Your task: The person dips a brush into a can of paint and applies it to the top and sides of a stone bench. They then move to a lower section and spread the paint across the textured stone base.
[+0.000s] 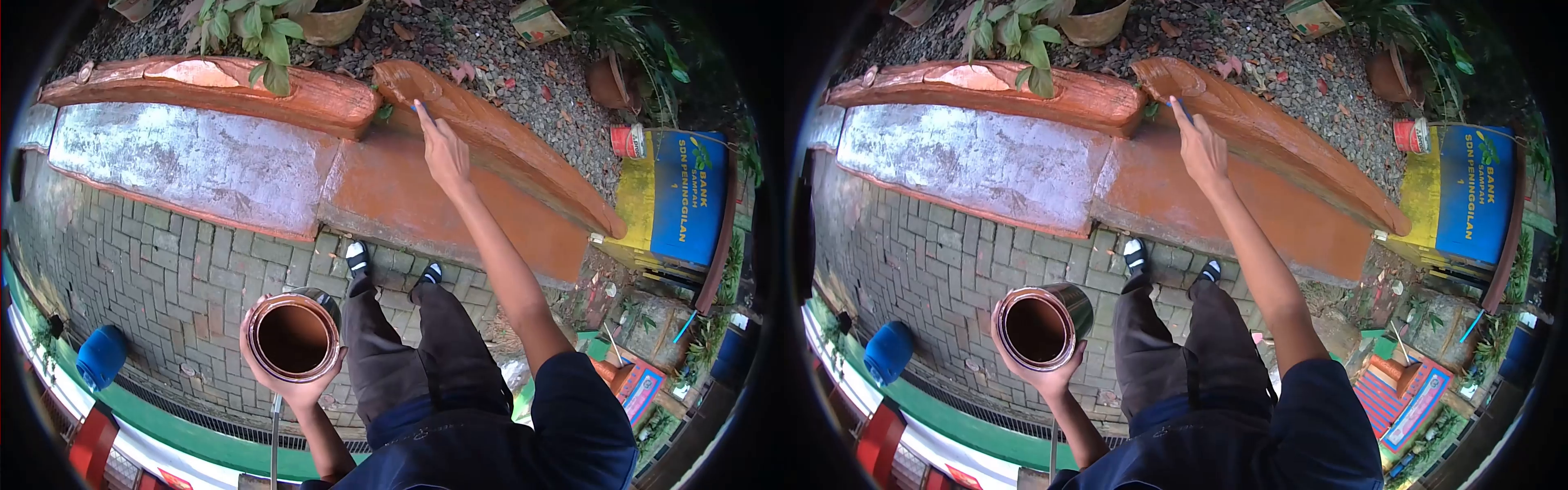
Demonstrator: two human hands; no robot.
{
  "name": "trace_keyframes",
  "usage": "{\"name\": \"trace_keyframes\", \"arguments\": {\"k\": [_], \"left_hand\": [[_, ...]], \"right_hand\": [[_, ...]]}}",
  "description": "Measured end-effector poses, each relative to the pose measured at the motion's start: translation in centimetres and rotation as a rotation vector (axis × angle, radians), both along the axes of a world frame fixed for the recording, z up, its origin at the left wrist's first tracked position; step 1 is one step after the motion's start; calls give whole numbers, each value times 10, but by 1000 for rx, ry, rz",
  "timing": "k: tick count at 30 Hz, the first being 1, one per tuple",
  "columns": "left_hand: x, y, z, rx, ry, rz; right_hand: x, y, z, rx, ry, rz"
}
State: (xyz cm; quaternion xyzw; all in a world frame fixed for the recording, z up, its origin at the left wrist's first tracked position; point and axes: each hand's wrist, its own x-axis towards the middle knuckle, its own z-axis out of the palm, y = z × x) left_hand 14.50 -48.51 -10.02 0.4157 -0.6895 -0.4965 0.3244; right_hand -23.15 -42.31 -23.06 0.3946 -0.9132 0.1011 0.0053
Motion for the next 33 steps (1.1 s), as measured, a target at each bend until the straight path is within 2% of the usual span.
{"name": "trace_keyframes", "arguments": {"k": [2, 4, 6, 9, 12, 13, 15, 16, 18, 19, 20, 22, 24, 26, 27, 28, 30, 33], "left_hand": [[-2, 2, -19, -8, -26, 65], [-1, 3, -32, 0, -45, 63], [7, 2, -40, 39, -70, -13], [8, 4, -48, 36, -96, -23], [9, 9, -53, 37, -93, -6], [9, 11, -54, 39, -96, -4], [8, 14, -57, 39, -105, 9], [7, 16, -58, 40, -106, 11], [5, 19, -62, 18, -131, 16], [5, 22, -64, 21, -136, 16], [5, 23, -66, 3, -156, 21], [3, 28, -70, -12, -181, 21], [-3, 32, -75, 7, -133, 32], [-3, 35, -82, -44, -177, 3], [-5, 37, -85, -58, -185, -1], [-10, 41, -88, -68, -190, -9], [-20, 49, -90, -69, -193, -12], [-30, 64, -93, -89, -207, -11]], "right_hand": [[2, 5, -11, 10, 5, 20], [8, 8, -16, -214, -47, -73], [14, 12, -22, -168, 22, -105], [17, 20, -22, -57, -76, -409], [18, 24, -23, -142, -106, -465], [16, 26, -30, -140, -108, -464], [8, 29, -47, -285, -19, -224], [6, 29, -54, -283, -19, -222], [3, 23, -70, -374, -221, -179], [0, 21, -77, -339, -140, -147], [-4, 19, -83, -337, -143, -151], [-10, 16, -83, -344, -406, -227], [-18, 13, -82, -289, -439, -239], [-17, 15, -89, -174, -193, -104], [-18, 14, -102, -179, -116, -150], [-22, 13, -105, -180, -115, -162], [-33, 17, -107, 9, -91, -243], [-52, 36, -115, -25, 18, -203]]}}
